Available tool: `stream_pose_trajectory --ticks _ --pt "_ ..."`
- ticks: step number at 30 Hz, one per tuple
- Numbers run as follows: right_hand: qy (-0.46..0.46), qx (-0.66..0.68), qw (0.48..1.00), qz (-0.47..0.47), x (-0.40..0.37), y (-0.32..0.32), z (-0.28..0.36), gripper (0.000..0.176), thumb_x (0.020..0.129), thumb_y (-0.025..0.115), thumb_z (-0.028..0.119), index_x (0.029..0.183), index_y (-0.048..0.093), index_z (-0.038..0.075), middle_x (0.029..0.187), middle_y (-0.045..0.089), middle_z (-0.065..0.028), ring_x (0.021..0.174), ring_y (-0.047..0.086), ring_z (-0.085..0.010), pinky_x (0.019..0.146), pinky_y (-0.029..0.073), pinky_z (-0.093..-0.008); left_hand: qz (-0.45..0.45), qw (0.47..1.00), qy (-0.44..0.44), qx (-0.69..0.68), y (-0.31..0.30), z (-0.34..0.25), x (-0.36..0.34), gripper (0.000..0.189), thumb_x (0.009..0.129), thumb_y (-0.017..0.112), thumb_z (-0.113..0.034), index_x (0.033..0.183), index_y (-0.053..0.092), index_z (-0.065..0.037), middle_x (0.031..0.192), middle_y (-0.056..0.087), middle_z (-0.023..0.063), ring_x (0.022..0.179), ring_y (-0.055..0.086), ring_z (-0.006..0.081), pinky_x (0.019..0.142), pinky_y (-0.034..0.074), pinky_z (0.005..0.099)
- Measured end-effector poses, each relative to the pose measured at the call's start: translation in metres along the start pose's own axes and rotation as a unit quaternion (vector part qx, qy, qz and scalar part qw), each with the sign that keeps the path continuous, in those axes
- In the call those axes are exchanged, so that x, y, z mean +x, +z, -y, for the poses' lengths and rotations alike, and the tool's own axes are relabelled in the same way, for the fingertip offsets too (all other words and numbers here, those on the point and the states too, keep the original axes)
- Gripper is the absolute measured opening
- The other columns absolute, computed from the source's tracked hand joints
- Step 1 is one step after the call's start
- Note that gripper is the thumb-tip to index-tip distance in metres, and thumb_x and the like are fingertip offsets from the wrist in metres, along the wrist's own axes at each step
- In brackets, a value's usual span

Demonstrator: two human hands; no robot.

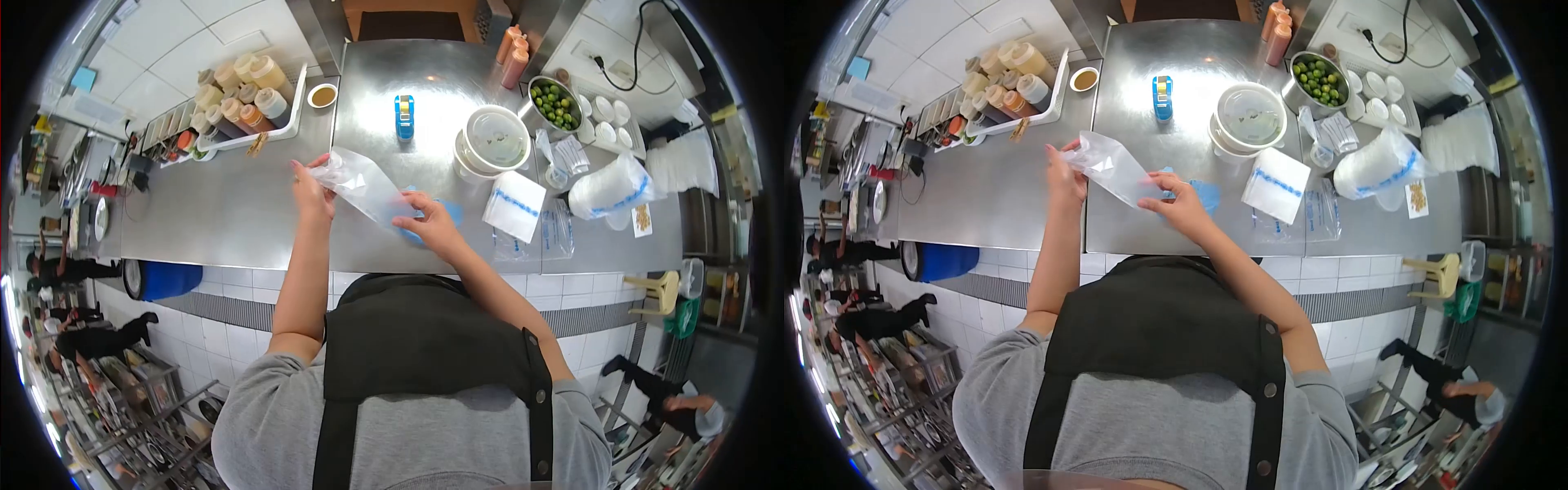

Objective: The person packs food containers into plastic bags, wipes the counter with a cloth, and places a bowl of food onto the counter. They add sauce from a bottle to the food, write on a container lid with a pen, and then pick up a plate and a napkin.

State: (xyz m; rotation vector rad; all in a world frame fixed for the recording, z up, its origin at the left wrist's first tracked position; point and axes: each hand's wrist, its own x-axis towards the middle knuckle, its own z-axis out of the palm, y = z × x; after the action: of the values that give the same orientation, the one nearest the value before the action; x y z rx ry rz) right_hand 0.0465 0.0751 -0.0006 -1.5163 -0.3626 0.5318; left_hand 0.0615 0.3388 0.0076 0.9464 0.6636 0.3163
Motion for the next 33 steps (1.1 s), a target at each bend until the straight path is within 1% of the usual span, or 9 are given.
stream_pose_trajectory --ticks 5,11,14,17,20,23,27,29,33 --pt "0.133 0.055 0.989 0.041 0.008 -0.004 -0.056 0.067 0.086 0.081 0.027 0.142 0.052 0.004 0.139 0.05 -0.0109 0.112 0.058 -0.0199 0.094 0.048 -0.0333 -0.036 0.991 0.045 0.117 0.014 -0.005 0.004 0.072 0.104 0.034 -0.063 0.106 0.065 0.003 0.095 0.069 0.013 0.082 0.066 0.0235 0.076 0.053 0.0379" --pt "-0.043 -0.173 0.976 -0.128 -0.007 0.016 0.032 0.089 0.084 0.082 0.033 0.153 0.034 0.003 0.142 0.047 -0.017 0.12 0.057 -0.0233 0.093 0.048 -0.0335 0.041 0.922 0.21 0.322 0.018 0.006 0.01 0.065 0.106 0.039 -0.054 0.083 0.062 0.002 0.074 0.063 0.0086 0.066 0.056 0.0185 0.064 0.043 0.0337" --pt "-0.24 -0.304 0.897 -0.212 0.01 0.02 0.069 0.075 0.085 0.08 0.034 0.144 0.046 0.001 0.131 0.056 -0.0167 0.113 0.061 -0.024 0.09 0.049 -0.0347 0.128 0.871 0.288 0.378 0.044 -0.003 -0.022 0.056 0.108 0.041 -0.042 0.079 0.057 0.002 0.069 0.056 0.0133 0.064 0.053 0.0208 0.061 0.04 0.0366" --pt "-0.136 -0.287 0.928 -0.195 0.022 0.006 0.064 0.045 0.087 0.076 0.03 0.119 0.065 -0.001 0.105 0.068 -0.0137 0.094 0.065 -0.0203 0.082 0.051 -0.0343 0.228 0.813 0.381 0.377 0.061 -0.001 -0.031 0.046 0.107 0.043 -0.031 0.078 0.053 0.003 0.07 0.048 0.0172 0.063 0.05 0.0275 0.06 0.039 0.0387" --pt "-0.041 -0.116 0.986 -0.113 0.021 -0.011 0.062 0.024 0.089 0.072 0.022 0.091 0.071 -0.002 0.078 0.07 -0.0087 0.075 0.064 -0.0164 0.074 0.051 -0.0327 0.257 0.78 0.421 0.384 0.07 0.004 -0.034 0.04 0.105 0.047 -0.026 0.077 0.051 0.003 0.071 0.045 0.0176 0.063 0.047 0.0344 0.06 0.038 0.0401" --pt "-0.057 -0.081 0.982 -0.164 0.011 -0.019 0.057 0.02 0.089 0.072 0.019 0.09 0.074 -0.001 0.078 0.072 -0.0053 0.076 0.064 -0.0109 0.075 0.053 -0.0299 0.22 0.753 0.394 0.478 0.075 0.011 -0.032 0.034 0.103 0.053 -0.022 0.079 0.051 0.003 0.071 0.048 0.0177 0.064 0.05 0.0328 0.061 0.039 0.0415" --pt "-0.07 -0.089 0.977 -0.181 -0.012 -0.033 0.036 0.014 0.085 0.075 0.014 0.088 0.073 0.0 0.081 0.073 -0.0074 0.075 0.066 -0.0125 0.074 0.053 -0.0291 0.259 0.802 0.361 0.399 0.089 0.013 -0.061 0.018 0.09 0.071 -0.015 0.103 0.065 -0.004 0.102 0.066 0.0154 0.094 0.063 0.0303 0.08 0.049 0.0403" --pt "-0.007 -0.08 0.981 -0.176 -0.032 -0.037 0.034 0.015 0.083 0.076 0.013 0.088 0.072 0.0 0.081 0.073 -0.0078 0.076 0.067 -0.0131 0.074 0.054 -0.0292 0.353 0.643 0.55 0.399 0.097 0.004 -0.079 0.036 0.08 0.08 -0.015 0.112 0.066 -0.009 0.117 0.065 0.0129 0.107 0.061 0.0317 0.098 0.043 0.0451" --pt "-0.014 0.073 0.987 -0.142 -0.063 -0.045 -0.001 0.01 0.084 0.075 0.006 0.091 0.07 0.0 0.081 0.073 -0.0083 0.076 0.069 -0.0146 0.07 0.054 -0.0297 0.568 0.471 0.521 0.429 0.105 0.005 -0.116 0.037 0.074 0.084 -0.016 0.107 0.068 -0.01 0.104 0.067 0.0069 0.107 0.06 0.0297 0.102 0.037 0.0471"
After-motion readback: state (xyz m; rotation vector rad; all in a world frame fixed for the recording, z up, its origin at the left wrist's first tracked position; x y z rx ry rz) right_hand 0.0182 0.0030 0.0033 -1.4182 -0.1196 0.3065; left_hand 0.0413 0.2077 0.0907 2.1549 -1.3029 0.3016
